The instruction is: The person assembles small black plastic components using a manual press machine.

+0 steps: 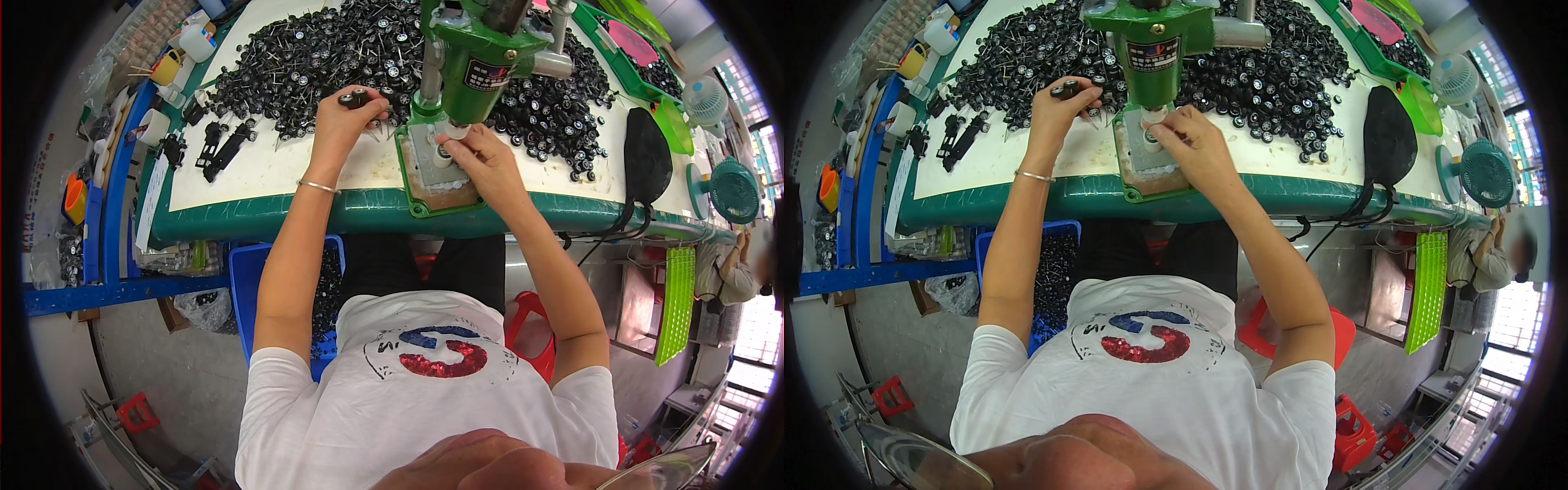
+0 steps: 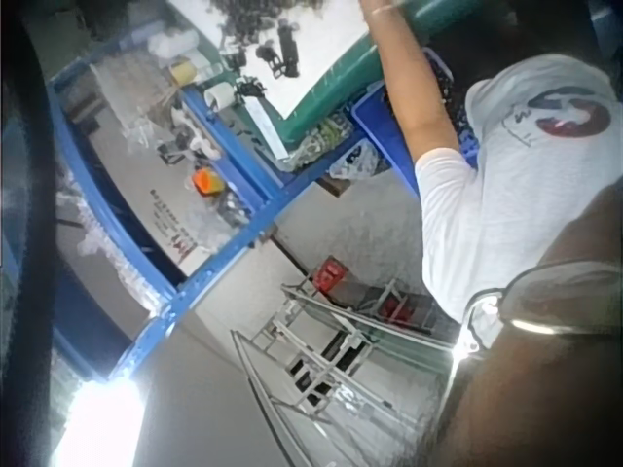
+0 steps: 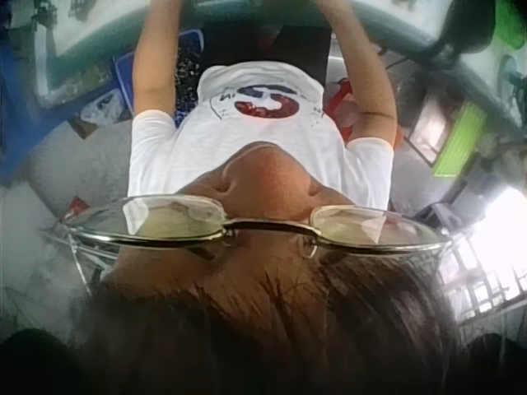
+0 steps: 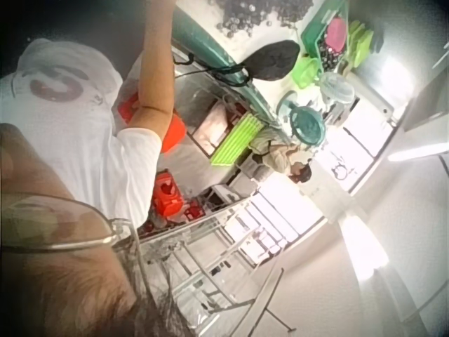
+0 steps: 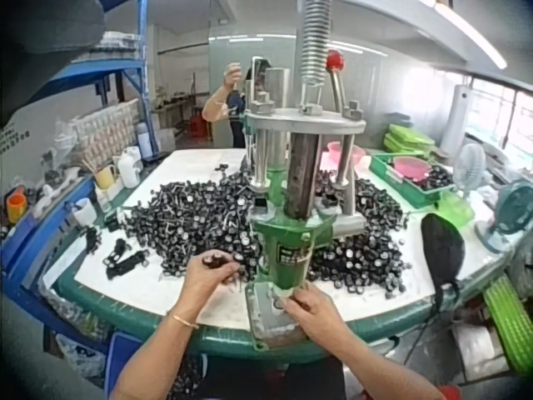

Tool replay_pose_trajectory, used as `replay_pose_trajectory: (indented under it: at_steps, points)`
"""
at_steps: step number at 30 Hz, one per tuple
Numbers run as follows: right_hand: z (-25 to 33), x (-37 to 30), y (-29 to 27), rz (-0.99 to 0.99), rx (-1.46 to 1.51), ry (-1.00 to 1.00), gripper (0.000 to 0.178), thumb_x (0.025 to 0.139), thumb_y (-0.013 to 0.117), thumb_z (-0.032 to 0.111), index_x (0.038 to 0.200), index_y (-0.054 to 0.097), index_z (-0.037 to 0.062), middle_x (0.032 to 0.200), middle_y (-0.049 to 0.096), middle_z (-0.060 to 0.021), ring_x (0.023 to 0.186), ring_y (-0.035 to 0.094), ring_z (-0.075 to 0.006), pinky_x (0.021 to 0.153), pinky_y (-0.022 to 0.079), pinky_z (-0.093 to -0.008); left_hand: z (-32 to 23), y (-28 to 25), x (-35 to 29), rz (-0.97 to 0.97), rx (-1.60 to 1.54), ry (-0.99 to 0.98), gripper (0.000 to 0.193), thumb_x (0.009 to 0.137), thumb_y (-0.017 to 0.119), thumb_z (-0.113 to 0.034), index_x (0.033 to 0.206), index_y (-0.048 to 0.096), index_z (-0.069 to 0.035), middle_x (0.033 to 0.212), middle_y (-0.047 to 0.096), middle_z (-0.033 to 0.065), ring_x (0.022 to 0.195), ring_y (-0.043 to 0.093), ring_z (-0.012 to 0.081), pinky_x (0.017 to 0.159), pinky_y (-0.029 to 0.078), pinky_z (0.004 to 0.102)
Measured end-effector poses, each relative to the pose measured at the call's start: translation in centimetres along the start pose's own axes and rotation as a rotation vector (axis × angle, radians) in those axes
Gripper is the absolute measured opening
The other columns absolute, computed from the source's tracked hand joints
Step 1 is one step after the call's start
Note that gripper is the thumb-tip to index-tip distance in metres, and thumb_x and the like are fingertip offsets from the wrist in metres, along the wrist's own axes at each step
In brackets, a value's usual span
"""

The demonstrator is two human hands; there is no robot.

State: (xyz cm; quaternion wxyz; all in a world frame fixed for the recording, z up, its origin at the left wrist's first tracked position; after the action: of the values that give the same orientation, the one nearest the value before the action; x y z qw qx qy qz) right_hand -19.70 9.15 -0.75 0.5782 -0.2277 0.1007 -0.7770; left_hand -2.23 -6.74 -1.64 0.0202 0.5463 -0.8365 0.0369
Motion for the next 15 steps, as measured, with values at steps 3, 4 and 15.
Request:
replay_pose_trajectory:
  at_steps: [3, 4, 15]
  points:
    - [0.3, -0.3, 0.4, -0.018, 0.033, 0.0, 0.021, 0.09, 0.061, 0.019, 0.105, 0.07, 0.0065, 0.086, 0.056, -0.0049, 0.078, 0.054, -0.0155, 0.069, 0.043, -0.0273, -0.1, 0.2, -1.3, 0.037, -0.124, 0.0, 0.017, 0.079, 0.072, -0.007, 0.092, 0.067, 0.002, 0.08, 0.069, 0.007, 0.07, 0.066, 0.0116, 0.056, 0.046, 0.0207]
    - [0.1, -0.3, 0.3, -0.017, 0.011, -0.023, 0.021, 0.09, 0.06, 0.019, 0.105, 0.07, 0.0072, 0.085, 0.056, -0.0049, 0.078, 0.054, -0.0155, 0.069, 0.043, -0.0272, -0.4, 0.5, -1.8, 0.029, -0.211, -0.019, 0.018, 0.08, 0.072, -0.007, 0.093, 0.066, 0.004, 0.079, 0.069, 0.0077, 0.072, 0.066, 0.0116, 0.056, 0.046, 0.0214]
    - [-0.8, 1.0, -3.6, -0.133, 0.351, 0.169, 0.029, 0.095, 0.054, 0.019, 0.117, 0.063, 0.0034, 0.084, 0.059, 0.0013, 0.064, 0.05, -0.0039, 0.055, 0.039, -0.0186, -1.9, 5.1, -6.3, 0.266, -0.166, -0.037, 0.013, 0.079, 0.072, -0.004, 0.09, 0.069, 0.0, 0.076, 0.065, 0.001, 0.064, 0.054, 0.0061, 0.057, 0.042, 0.0199]
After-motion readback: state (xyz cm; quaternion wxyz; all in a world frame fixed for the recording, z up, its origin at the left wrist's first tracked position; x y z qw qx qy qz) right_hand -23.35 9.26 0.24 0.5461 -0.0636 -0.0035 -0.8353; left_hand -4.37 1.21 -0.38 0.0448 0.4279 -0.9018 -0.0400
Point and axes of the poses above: each hand's wrist, its own x-axis towards the middle knuckle, its own y-axis out of the palm, z = x × y, the point moved 2 cm from there along x, towards the middle knuckle
